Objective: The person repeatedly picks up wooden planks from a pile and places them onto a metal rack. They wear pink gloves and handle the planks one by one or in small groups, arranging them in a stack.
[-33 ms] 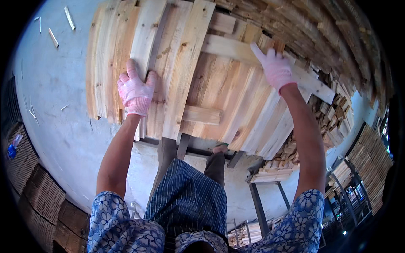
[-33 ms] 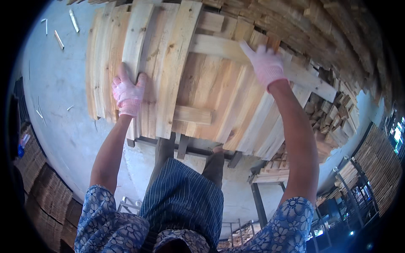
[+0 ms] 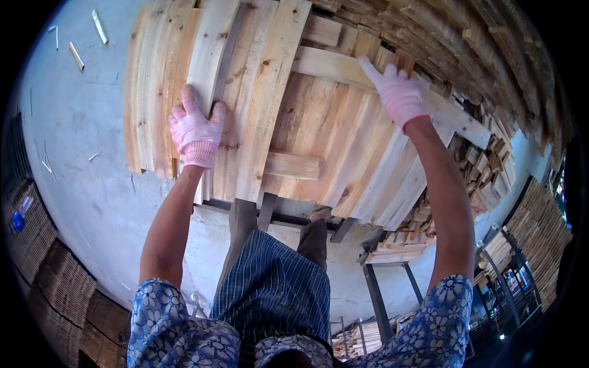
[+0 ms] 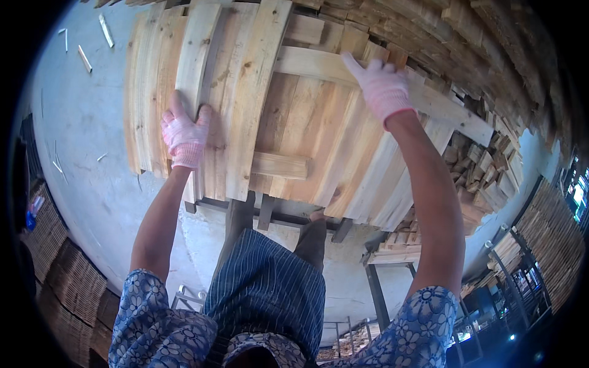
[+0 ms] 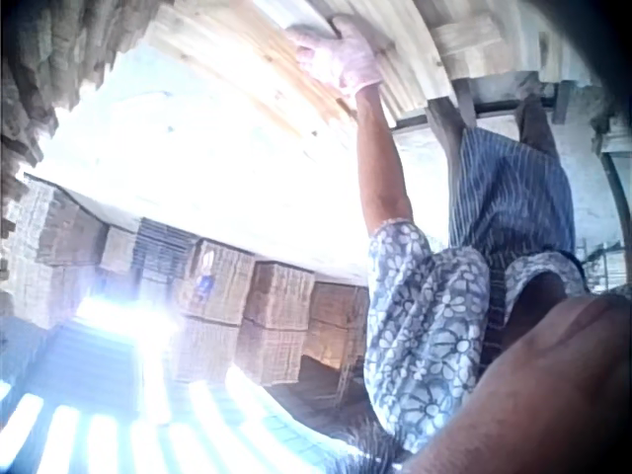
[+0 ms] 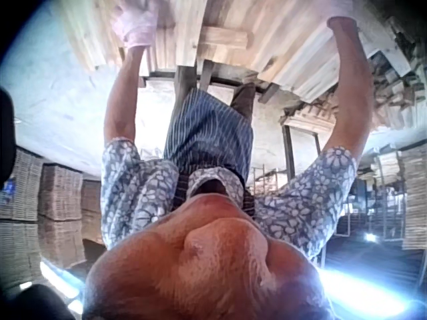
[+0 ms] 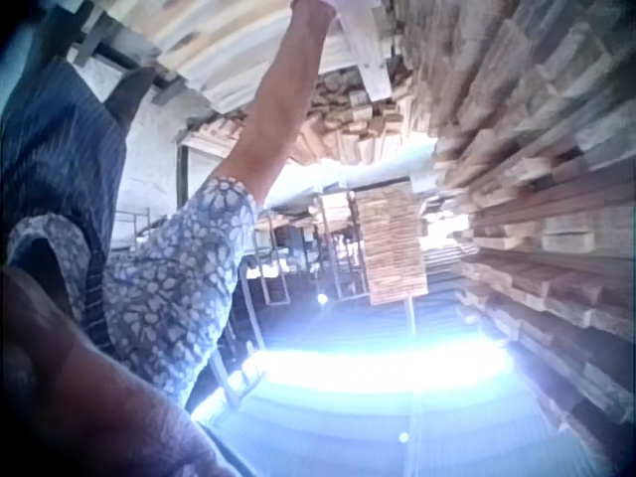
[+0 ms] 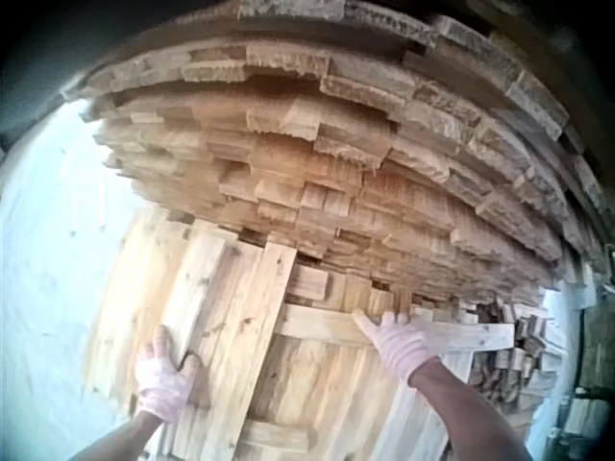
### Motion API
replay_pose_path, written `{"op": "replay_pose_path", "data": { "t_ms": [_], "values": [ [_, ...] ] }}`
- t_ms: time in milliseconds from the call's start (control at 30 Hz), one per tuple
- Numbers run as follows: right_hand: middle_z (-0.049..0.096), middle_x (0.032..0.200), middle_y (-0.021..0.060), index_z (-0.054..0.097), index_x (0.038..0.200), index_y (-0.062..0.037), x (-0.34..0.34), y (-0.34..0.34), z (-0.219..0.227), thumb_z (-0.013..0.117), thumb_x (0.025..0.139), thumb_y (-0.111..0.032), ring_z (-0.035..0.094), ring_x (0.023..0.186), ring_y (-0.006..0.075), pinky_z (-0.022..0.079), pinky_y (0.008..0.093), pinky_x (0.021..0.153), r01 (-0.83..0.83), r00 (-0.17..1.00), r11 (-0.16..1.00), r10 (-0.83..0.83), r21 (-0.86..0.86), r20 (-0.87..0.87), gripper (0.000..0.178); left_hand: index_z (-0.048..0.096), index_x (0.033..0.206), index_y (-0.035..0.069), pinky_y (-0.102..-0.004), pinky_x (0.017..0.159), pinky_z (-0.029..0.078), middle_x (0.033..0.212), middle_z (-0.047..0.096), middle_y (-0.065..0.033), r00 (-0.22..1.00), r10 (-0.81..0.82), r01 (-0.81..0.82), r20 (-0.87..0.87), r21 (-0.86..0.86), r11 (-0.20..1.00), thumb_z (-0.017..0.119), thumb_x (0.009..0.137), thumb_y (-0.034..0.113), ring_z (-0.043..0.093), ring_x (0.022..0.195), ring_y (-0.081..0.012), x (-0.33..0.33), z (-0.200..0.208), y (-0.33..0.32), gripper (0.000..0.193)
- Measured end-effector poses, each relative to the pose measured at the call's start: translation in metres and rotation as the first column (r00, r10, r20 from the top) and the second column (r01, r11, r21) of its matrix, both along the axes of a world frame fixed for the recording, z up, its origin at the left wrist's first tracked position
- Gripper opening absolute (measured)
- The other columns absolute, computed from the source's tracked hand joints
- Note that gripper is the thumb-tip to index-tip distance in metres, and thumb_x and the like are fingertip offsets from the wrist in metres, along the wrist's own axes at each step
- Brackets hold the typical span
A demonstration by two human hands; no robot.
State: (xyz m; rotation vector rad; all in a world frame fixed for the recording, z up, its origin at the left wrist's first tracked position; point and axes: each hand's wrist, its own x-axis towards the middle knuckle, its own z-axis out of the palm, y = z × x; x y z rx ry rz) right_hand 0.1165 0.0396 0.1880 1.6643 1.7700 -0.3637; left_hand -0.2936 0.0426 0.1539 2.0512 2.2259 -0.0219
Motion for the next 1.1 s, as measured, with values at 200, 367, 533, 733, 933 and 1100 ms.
{"op": "replay_pose_path", "data": {
  "t_ms": [200, 367, 533, 733, 933, 1100],
  "values": [
    [0.056, 0.137, 0.0235, 0.021, 0.164, -0.0426, 0.014, -0.002, -0.039, 0.043, 0.099, 0.000, 0.057, 0.124, 0.0429, 0.037, 0.0701, 0.104, 0.053, 0.988, 0.989, -0.032, 0.138, -0.148, 0.081, 0.038, 0.156, 0.010, -0.0560, 0.100, 0.045, 0.127, 0.058, -0.0267, 0.999, -0.018, 0.017, 0.030, 0.022, 1.000, 0.072, 0.085, 0.053, 0.056, 0.117, -0.0464, -0.003, -0.013, 0.004, 0.089],
    [0.051, 0.147, 0.0233, 0.021, 0.164, -0.0432, -0.002, 0.008, -0.024, 0.047, 0.101, -0.005, 0.052, 0.134, 0.0431, 0.031, 0.0731, 0.108, 0.145, 0.974, 0.989, -0.143, -0.001, -0.174, 0.078, 0.030, 0.160, 0.009, -0.0542, 0.107, 0.042, 0.140, 0.051, -0.0275, 0.995, 0.099, -0.099, 0.000, -0.054, 0.994, 0.076, 0.081, 0.058, 0.049, 0.130, -0.0468, -0.008, -0.017, 0.010, 0.104],
    [0.043, 0.156, 0.0198, 0.014, 0.166, -0.0392, -0.010, 0.004, -0.033, 0.074, 0.087, -0.006, 0.044, 0.141, 0.0448, 0.026, 0.0766, 0.111, 0.157, 0.981, 0.987, -0.153, 0.025, -0.122, 0.105, 0.031, 0.158, 0.003, -0.0514, 0.113, 0.040, 0.153, 0.040, -0.0288, 0.974, 0.218, -0.197, 0.057, -0.253, 0.947, 0.081, 0.077, 0.060, 0.040, 0.142, -0.0446, -0.018, -0.007, 0.027, 0.110],
    [0.051, 0.145, 0.0213, 0.032, 0.161, -0.0291, 0.040, -0.038, -0.015, 0.070, 0.090, -0.015, 0.051, 0.133, 0.0388, 0.039, 0.0585, 0.113, 0.330, 0.866, 0.918, -0.202, 0.221, -0.458, 0.082, 0.053, 0.131, 0.003, -0.0336, 0.072, 0.049, 0.092, 0.057, -0.0040, 0.533, 0.591, -0.214, 0.606, -0.578, 0.787, 0.080, 0.084, 0.047, 0.056, 0.083, -0.0145, 0.040, 0.069, -0.016, 0.069],
    [0.053, 0.140, 0.0290, 0.040, 0.152, -0.0136, 0.205, -0.140, -0.017, 0.064, 0.095, -0.042, 0.056, 0.125, 0.0471, 0.048, 0.0539, 0.103, 0.763, 0.587, 0.320, -0.706, 0.561, -0.396, 0.069, 0.047, 0.143, 0.009, -0.0429, 0.110, 0.048, 0.131, 0.057, -0.0086, -0.277, 0.813, 0.086, 0.512, -0.829, 0.552, 0.085, 0.086, 0.024, 0.057, 0.121, -0.0248, 0.051, 0.093, -0.251, 0.070],
    [0.060, 0.138, 0.0256, 0.037, 0.155, -0.0085, 0.340, -0.203, -0.098, 0.067, 0.090, -0.061, 0.059, 0.128, 0.0377, 0.049, 0.0427, 0.100, 0.941, 0.339, 0.229, -0.635, 0.251, -0.694, 0.088, 0.052, 0.137, 0.005, -0.0518, 0.107, 0.051, 0.133, 0.059, -0.0158, -0.486, 0.872, 0.305, 0.048, -0.926, 0.221, 0.073, 0.095, 0.020, 0.058, 0.127, -0.0334, 0.098, 0.045, -0.427, 0.050]
  ]
}}
